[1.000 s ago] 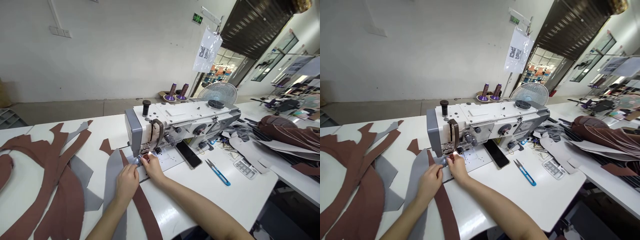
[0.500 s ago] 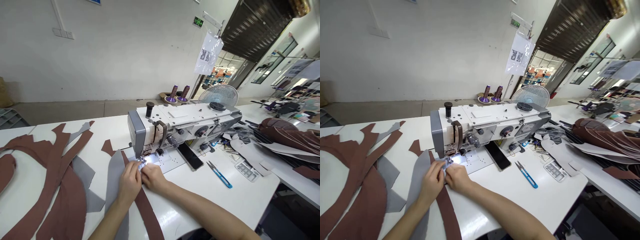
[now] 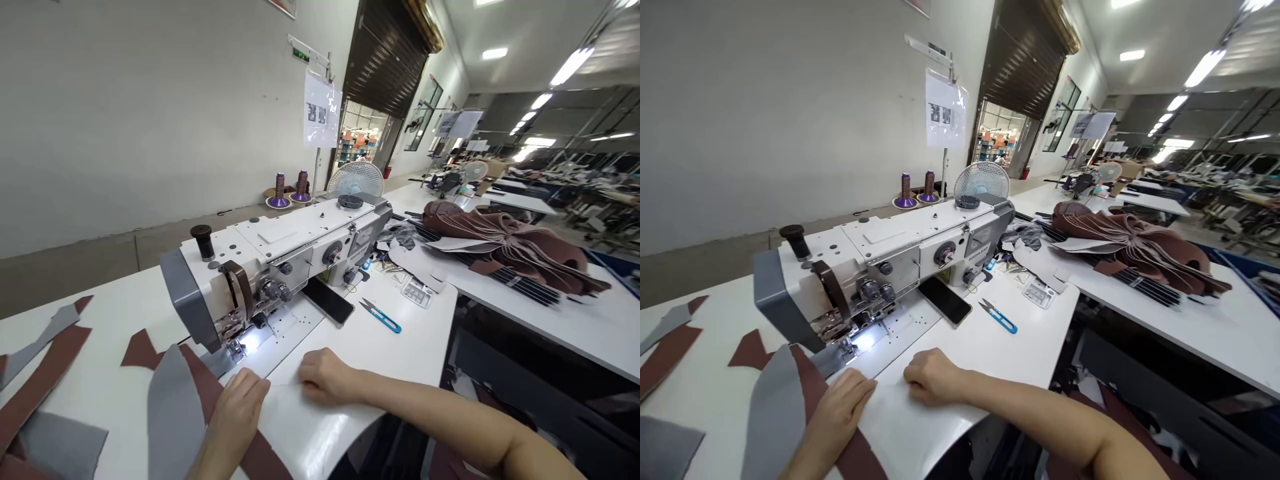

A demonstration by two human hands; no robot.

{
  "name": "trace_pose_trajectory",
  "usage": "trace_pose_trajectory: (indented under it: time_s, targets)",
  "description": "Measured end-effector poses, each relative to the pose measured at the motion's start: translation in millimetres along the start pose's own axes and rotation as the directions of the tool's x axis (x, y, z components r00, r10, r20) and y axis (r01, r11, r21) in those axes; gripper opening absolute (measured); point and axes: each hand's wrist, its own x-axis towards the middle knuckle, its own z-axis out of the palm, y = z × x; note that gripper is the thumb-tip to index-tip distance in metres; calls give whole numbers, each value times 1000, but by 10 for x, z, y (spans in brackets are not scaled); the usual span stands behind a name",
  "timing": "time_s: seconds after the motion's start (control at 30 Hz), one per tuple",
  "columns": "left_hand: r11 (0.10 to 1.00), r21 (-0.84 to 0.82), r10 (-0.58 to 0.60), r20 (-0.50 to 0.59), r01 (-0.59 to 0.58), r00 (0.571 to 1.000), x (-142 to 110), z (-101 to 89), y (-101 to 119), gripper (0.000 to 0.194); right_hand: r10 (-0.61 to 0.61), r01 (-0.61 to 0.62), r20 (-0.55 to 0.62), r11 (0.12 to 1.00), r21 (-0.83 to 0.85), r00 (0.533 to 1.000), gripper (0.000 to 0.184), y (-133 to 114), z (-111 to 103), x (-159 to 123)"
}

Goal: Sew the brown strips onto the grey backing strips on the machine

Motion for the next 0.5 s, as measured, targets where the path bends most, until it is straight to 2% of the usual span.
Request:
trace_pose_trajectory:
  time_s: [0.07,0.1,0.17,0.23,0.3,0.37,0.43,0.5]
  targets:
    - [996,-44,-82,-22,81,996,-15,21,-19,33,25,-26,29,1000,14,999,11,19,-37,-82]
    - [989,-40,-141,-51,139,989,-31,23,-48,33,81,-82,50,996,22,995,9,47,-68,-123]
    - [965,7,-259,-131,262,957,-73,12,-133,35,284,-286,79,958,15,956,12,184,-170,-234]
    - [931,61,-341,-197,359,919,-114,-5,-227,37,517,-516,25,856,-46,856,20,431,-324,-400]
    - [906,88,-391,-208,415,897,-138,-12,-292,37,704,-706,-61,698,-120,707,25,724,-488,-607]
    - [891,87,-426,-177,446,887,-141,-7,-317,34,822,-822,-94,542,-177,562,24,972,-607,-811]
    - [875,88,-465,-126,477,876,-128,2,-310,31,871,-861,-80,459,-219,485,24,1125,-650,-957]
    - [855,101,-501,-97,509,860,-110,5,-282,30,885,-863,-50,438,-250,464,21,1198,-629,-1020]
